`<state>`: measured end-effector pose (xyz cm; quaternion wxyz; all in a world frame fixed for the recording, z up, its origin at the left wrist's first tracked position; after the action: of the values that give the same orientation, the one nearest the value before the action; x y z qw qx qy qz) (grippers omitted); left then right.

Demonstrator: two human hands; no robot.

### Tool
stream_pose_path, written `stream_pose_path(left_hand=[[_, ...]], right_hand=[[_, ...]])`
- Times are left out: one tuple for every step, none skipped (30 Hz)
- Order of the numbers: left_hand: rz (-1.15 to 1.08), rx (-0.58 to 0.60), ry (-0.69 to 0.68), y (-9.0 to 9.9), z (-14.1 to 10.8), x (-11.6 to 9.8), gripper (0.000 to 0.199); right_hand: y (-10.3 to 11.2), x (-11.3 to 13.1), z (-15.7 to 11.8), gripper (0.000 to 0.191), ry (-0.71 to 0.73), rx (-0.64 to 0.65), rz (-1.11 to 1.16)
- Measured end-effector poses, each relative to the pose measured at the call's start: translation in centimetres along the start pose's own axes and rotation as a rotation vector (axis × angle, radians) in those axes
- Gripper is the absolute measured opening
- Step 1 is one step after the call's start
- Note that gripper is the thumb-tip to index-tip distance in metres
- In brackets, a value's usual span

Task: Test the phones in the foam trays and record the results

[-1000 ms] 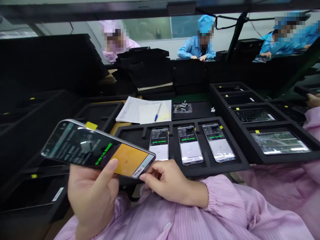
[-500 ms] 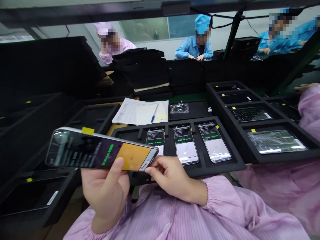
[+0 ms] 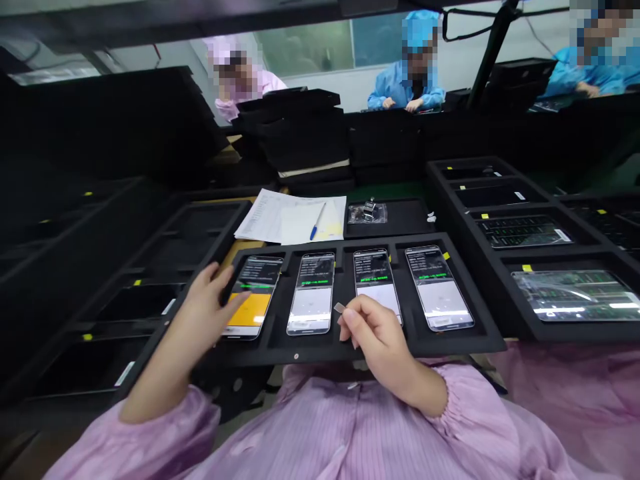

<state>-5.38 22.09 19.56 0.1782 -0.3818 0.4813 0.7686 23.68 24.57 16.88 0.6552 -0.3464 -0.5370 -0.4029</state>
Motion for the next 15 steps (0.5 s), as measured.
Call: stream_pose_path(left_hand=[[0.127, -0.033, -0.104, -1.1, -0.8, -1.7, 0.052], [0.214, -0.009, -0.176, -2.9, -1.7, -3.2, 0.054], [0.246, 0.059, -0.197, -5.0, -2.5, -4.2, 0.056], [0.238, 0.128, -0.186, -7.0, -3.3, -4.7, 0.059], [0.200, 0.189, -0.148, -8.6, -3.9, -5.0, 0.062], [0.132, 0.225, -0.088, -9.8, -4.3, -4.9, 0.065], [0.035, 0.227, -0.018, -10.4, -4.4, -4.5, 0.069], [-0.087, 0.201, 0.062, -10.7, -4.3, -4.0, 0.073], [-0.228, 0.165, 0.146, -10.7, -4.1, -3.3, 0.077], [-0.364, 0.136, 0.225, -10.7, -3.8, -2.6, 0.082], [-0.482, 0.134, 0.288, -10.8, -3.4, -2.1, 0.086], [-0.579, 0.159, 0.331, -11.0, -3.1, -2.1, 0.088], [-0.655, 0.202, 0.357, -11.1, -2.8, -2.4, 0.087], [-0.716, 0.243, 0.364, -11.0, -2.7, -3.0, 0.081], [-0.769, 0.257, 0.355, -10.7, -2.5, -3.9, 0.073]], right_hand=[[0.0, -0.1, 0.0, 0.034, -0.012, 0.005, 0.004], [-0.1, -0.2, 0.0, 0.036, -0.022, 0.008, 0.004], [-0.1, -0.2, -0.1, 0.037, -0.029, 0.011, 0.003], [-0.1, -0.3, -0.1, 0.038, -0.034, 0.015, 0.004], [-0.2, -0.3, -0.1, 0.038, -0.037, 0.024, 0.011], [-0.2, -0.4, 0.0, 0.038, -0.038, 0.039, 0.026], [-0.3, -0.4, 0.1, 0.037, -0.039, 0.056, 0.052], [-0.3, -0.5, 0.2, 0.036, -0.044, 0.073, 0.089], [-0.4, -0.6, 0.3, 0.035, -0.061, 0.088, 0.138], [-0.4, -0.9, 0.4, 0.034, -0.095, 0.100, 0.203], [-0.5, -1.2, 0.5, 0.034, -0.149, 0.113, 0.283], [-0.8, -1.7, 0.5, 0.034, -0.221, 0.128, 0.374], [-1.3, -2.1, 0.5, 0.035, -0.306, 0.152, 0.469], [-1.9, -2.5, 0.2, 0.035, -0.396, 0.187, 0.560], [-2.8, -2.7, -0.1, 0.034, -0.483, 0.231, 0.636]])
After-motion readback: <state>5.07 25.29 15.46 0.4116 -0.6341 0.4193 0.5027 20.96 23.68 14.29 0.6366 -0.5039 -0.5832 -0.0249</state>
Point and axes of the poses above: each hand's wrist, its own z-axis towards the middle knuckle, its own y-axis out of the back of the hand, x = y × z, the point moved 9 cm from there along z, towards the middle knuckle, and after that the axes turned 6 degrees about -z, right-handed, at the moved point
